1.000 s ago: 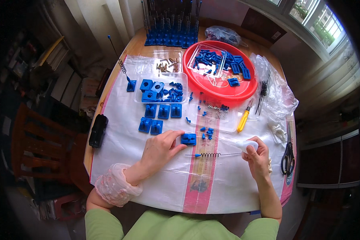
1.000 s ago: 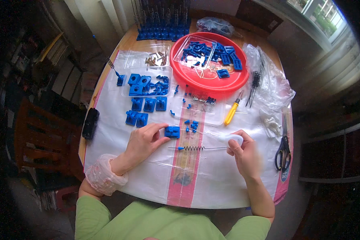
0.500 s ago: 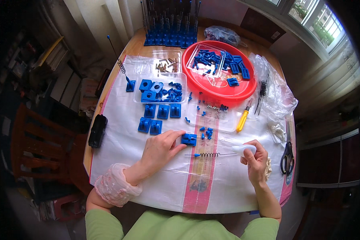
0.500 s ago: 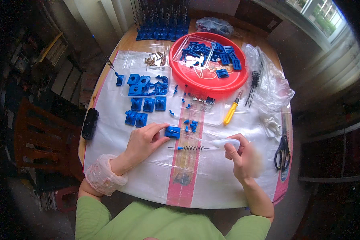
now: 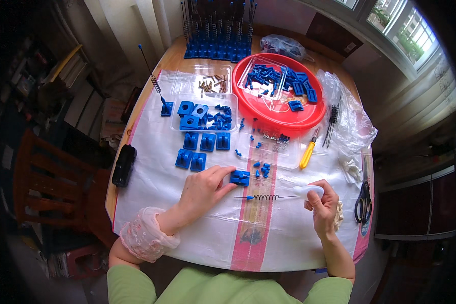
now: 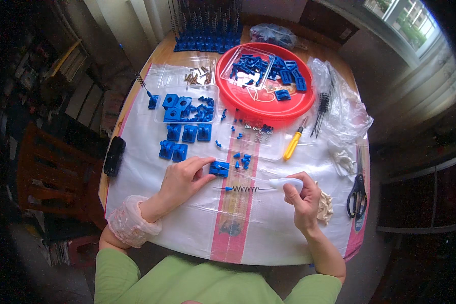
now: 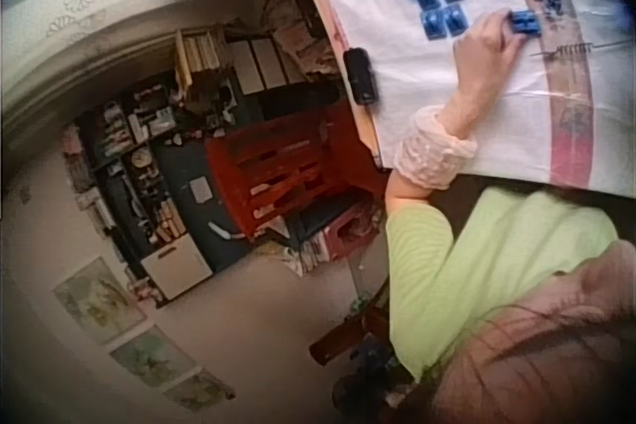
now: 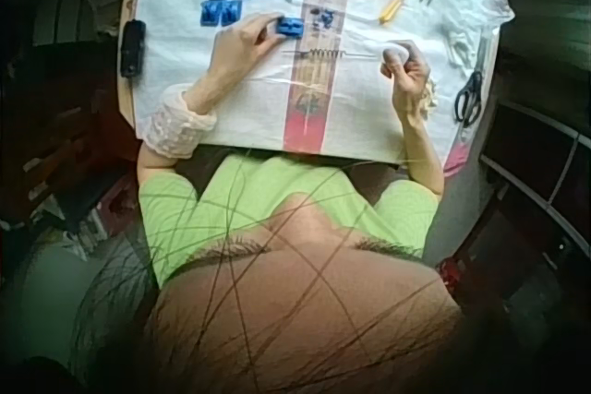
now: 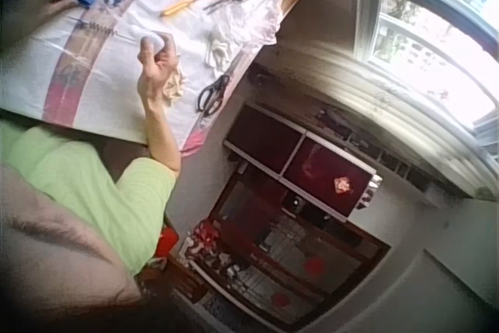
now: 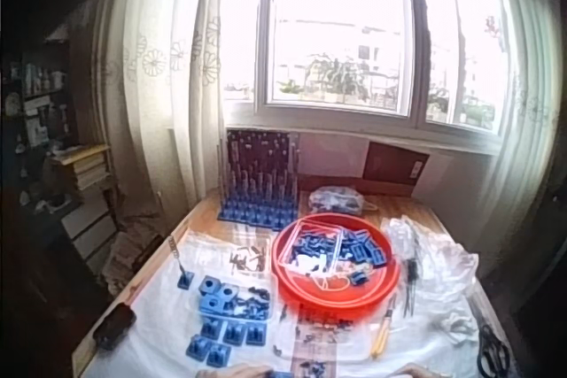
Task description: Assembling small plastic and metal components using a screwdriver and various parts on a table.
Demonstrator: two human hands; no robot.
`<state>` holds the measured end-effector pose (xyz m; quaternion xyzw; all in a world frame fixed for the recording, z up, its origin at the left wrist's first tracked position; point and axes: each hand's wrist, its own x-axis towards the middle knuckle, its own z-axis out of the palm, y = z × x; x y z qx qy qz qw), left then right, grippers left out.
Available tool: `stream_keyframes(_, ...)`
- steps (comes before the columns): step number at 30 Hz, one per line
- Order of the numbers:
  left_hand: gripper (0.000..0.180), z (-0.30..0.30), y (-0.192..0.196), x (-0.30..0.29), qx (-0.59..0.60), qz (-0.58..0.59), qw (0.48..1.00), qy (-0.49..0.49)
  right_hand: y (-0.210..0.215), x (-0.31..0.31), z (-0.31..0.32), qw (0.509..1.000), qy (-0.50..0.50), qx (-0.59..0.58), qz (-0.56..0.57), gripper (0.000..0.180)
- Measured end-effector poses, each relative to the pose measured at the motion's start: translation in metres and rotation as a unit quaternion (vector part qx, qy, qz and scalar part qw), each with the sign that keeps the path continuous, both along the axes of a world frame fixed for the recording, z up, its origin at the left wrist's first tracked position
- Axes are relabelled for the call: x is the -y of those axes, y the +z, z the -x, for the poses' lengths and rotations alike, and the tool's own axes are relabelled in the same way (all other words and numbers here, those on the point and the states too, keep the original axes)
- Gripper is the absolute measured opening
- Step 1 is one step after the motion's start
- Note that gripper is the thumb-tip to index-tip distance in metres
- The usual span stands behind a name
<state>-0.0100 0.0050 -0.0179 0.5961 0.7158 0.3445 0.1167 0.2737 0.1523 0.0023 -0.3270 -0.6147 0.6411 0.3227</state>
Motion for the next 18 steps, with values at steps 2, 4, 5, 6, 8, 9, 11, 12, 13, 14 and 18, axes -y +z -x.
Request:
stream_keyframes(2, 0.044, 0.0002, -0.0006, 0.0003, -0.001, 0.002, 1.000, -0.001, 0.0000, 0.0005, 0.0004, 1.000, -0.001, 0.001, 0.002, 0.019)
stream_keyframes(4, 0.044, 0.0002, -0.0004, 0.0004, -0.005, 0.003, 1.000, -0.001, -0.0007, 0.0008, 0.0002, 1.000, -0.003, 0.001, 0.005, 0.019)
stream_keyframes(5, 0.044, 0.0003, -0.0004, 0.0003, -0.007, 0.003, 1.000, -0.001, -0.0003, 0.0011, 0.0004, 1.000, -0.004, 0.006, -0.001, 0.019)
stream_keyframes(6, 0.044, 0.0002, -0.0002, 0.0001, -0.004, 0.002, 1.000, -0.001, 0.0004, 0.0015, 0.0008, 1.000, -0.006, 0.011, -0.007, 0.019)
stream_keyframes(8, 0.044, -0.0004, 0.0008, -0.0001, 0.000, -0.001, 1.000, 0.000, 0.0005, 0.0018, 0.0009, 1.000, -0.009, 0.019, -0.017, 0.018)
stream_keyframes(9, 0.044, -0.0002, 0.0010, 0.0002, -0.001, -0.001, 1.000, 0.000, -0.0001, 0.0018, 0.0008, 1.000, -0.010, 0.021, -0.021, 0.018)
stream_keyframes(11, 0.044, 0.0001, 0.0007, 0.0003, -0.004, -0.003, 1.000, -0.001, -0.0002, 0.0018, 0.0008, 1.000, -0.009, 0.020, -0.021, 0.018)
stream_keyframes(12, 0.044, 0.0001, 0.0006, 0.0001, -0.004, -0.002, 1.000, 0.000, 0.0002, 0.0018, 0.0009, 1.000, -0.008, 0.016, -0.018, 0.017)
stream_keyframes(13, 0.044, -0.0001, 0.0005, -0.0001, -0.003, -0.002, 1.000, 0.000, 0.0004, 0.0018, 0.0010, 1.000, -0.007, 0.013, -0.015, 0.017)
stream_keyframes(14, 0.044, -0.0002, 0.0006, 0.0000, -0.004, -0.002, 1.000, 0.000, 0.0004, 0.0018, 0.0014, 1.000, -0.008, 0.013, -0.018, 0.017)
stream_keyframes(18, 0.044, 0.0000, 0.0000, 0.0001, -0.006, -0.003, 1.000, 0.000, 0.0006, 0.0023, 0.0028, 1.000, -0.010, 0.013, -0.027, 0.017)
